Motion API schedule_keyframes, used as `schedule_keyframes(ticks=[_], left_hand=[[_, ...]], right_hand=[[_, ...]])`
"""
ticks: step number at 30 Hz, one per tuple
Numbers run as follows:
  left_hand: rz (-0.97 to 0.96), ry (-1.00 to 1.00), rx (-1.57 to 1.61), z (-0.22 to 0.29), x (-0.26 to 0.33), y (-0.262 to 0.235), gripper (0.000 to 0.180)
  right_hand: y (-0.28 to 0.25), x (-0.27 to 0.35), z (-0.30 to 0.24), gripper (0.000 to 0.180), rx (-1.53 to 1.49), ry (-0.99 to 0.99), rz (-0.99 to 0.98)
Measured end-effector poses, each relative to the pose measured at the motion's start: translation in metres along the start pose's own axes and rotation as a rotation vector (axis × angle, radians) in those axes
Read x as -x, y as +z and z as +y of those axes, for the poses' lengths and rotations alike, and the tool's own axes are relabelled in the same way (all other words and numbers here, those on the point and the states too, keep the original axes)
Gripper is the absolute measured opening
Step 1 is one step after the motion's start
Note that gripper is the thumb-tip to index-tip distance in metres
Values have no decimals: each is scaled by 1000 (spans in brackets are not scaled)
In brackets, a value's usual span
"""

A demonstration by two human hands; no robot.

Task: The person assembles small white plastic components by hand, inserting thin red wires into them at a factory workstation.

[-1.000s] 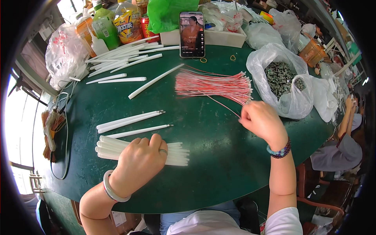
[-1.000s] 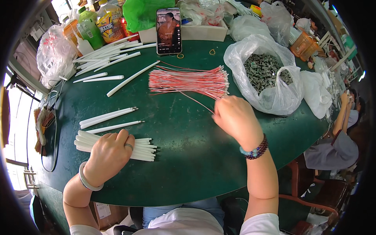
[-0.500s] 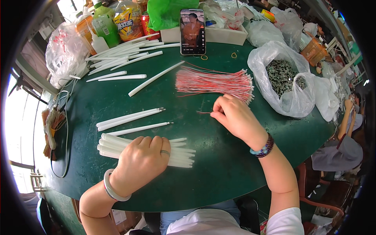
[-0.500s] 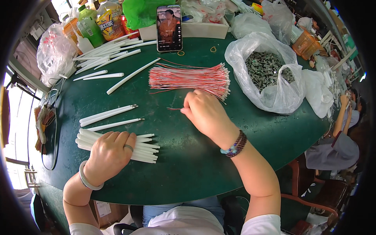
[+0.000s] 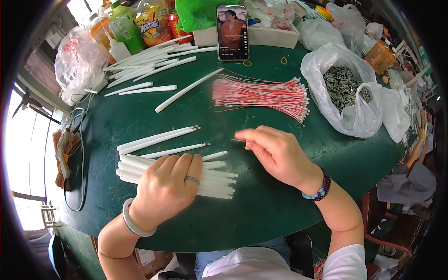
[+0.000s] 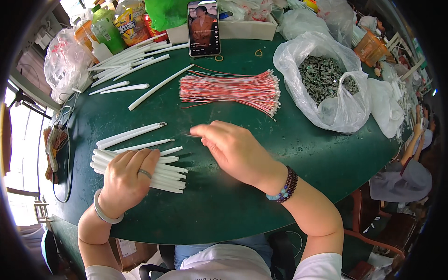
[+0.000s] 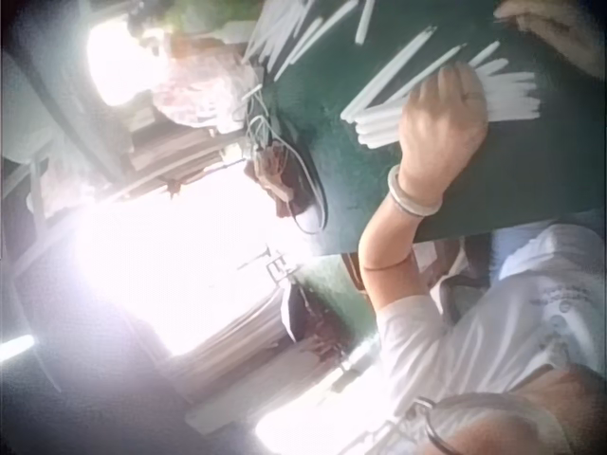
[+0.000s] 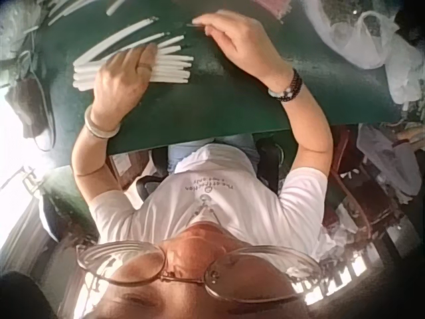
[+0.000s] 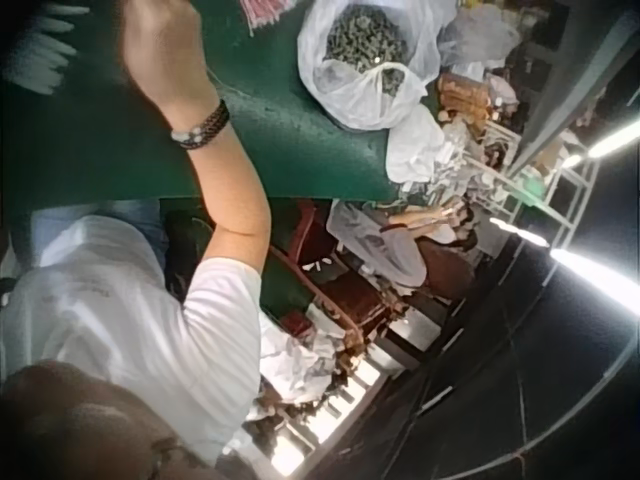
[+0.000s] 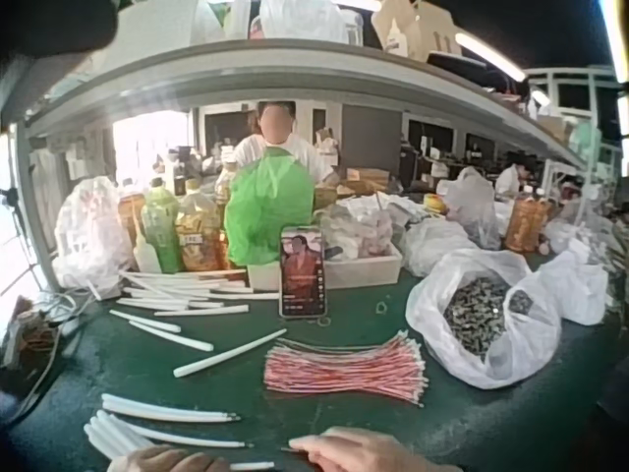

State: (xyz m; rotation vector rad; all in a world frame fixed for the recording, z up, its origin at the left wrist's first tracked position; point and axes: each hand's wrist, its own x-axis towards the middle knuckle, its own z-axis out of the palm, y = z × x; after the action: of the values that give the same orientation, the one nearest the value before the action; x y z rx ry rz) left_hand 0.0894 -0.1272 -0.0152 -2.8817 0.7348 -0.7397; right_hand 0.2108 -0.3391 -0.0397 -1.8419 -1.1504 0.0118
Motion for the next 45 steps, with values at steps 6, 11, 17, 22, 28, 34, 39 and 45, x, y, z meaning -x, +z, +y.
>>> schedule_keyframes(ticks=[6,11,17,22,28,34,39,45], left_hand=[[13,-8,21,0,-1,-2,38],[9,-21,33,0,0,-3,38],[9,-28,52,1,0,-4,39],[15,-30,54,2,1,-3,40],[7,-23,62,1,0,-2,41],[8,39,0,1,1,-1,33],[10,47,31,4,0,3,27],[-160,-41,69,3,4,-7,35]], right_hand=[[2,0,-4,10,70,-86,-40],[1,0,-11,12,45,9,-71],[6,2,-7,11,-28,-16,-43],[6,1,-6,11,-14,-39,-54],[6,1,-8,11,137,-115,-35],[3,-2,-13,10,497,-343,-79],[16,-2,-15,38,559,-376,-135],[-1,-8,-15,49,493,-315,-110]])
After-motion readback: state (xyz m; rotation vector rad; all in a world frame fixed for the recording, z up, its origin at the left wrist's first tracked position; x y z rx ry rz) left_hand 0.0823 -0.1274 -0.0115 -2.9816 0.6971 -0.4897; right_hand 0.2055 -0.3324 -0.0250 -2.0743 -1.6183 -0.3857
